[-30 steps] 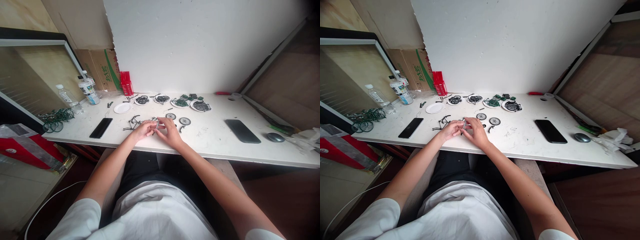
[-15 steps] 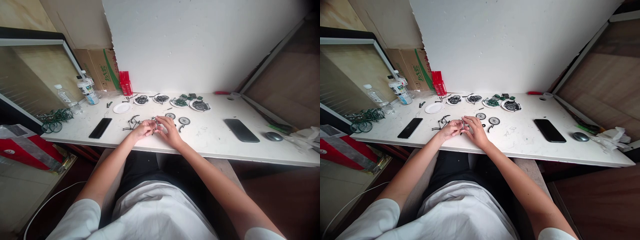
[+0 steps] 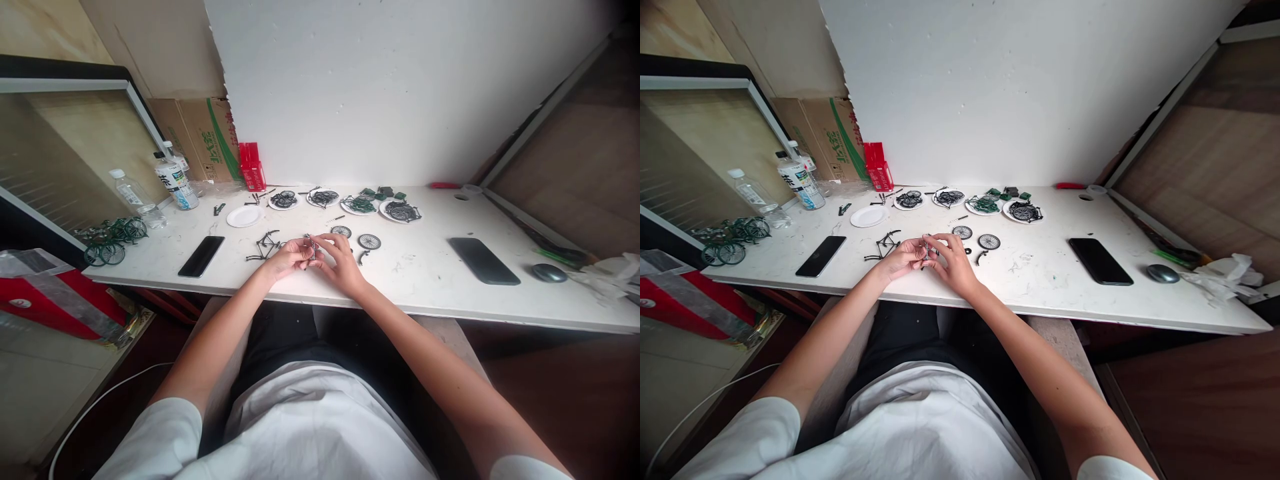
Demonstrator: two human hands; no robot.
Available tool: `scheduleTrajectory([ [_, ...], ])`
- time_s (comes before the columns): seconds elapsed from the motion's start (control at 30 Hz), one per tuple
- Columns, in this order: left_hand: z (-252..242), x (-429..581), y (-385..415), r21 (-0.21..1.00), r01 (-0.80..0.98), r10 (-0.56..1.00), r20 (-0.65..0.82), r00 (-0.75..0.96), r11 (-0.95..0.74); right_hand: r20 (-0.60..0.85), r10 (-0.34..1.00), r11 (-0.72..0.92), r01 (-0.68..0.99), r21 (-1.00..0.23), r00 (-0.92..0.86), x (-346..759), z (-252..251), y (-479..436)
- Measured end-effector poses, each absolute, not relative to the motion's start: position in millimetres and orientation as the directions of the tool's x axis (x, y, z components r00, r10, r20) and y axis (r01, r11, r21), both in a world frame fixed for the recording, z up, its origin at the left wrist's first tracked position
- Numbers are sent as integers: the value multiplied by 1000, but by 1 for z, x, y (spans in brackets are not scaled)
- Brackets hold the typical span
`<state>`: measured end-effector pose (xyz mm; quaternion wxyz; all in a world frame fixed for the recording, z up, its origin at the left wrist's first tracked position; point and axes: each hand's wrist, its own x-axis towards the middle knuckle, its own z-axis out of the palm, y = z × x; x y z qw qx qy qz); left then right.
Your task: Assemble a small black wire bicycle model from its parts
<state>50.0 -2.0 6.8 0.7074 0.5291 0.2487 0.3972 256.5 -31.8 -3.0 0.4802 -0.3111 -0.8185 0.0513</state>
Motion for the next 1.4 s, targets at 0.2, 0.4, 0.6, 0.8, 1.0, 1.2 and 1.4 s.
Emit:
scheduleTrajectory([
  [0.2,6,49,-1,959,-275,840,88,536,75,744,567,796,466,-386,-353,257,-3,-32],
  [0.4,5,49,0,962,-261,824,83,560,80,746,547,813,455,-364,-380,257,-4,-30],
  [0.6,9,50,-3,949,-289,814,70,577,123,767,522,836,404,-372,-373,256,-4,-31],
  [0.8,8,49,-2,952,-281,799,72,597,123,741,551,820,415,-394,-385,256,-4,-32],
  [1.0,7,48,-1,956,-269,820,64,569,113,733,558,814,433,-389,-390,256,-5,-31],
  [1.2,11,51,-5,954,-276,812,66,580,119,731,566,806,443,-392,-382,255,-6,-31],
  [1.4,14,53,-6,927,-354,845,91,527,121,693,631,760,459,-461,-348,255,-4,-31],
])
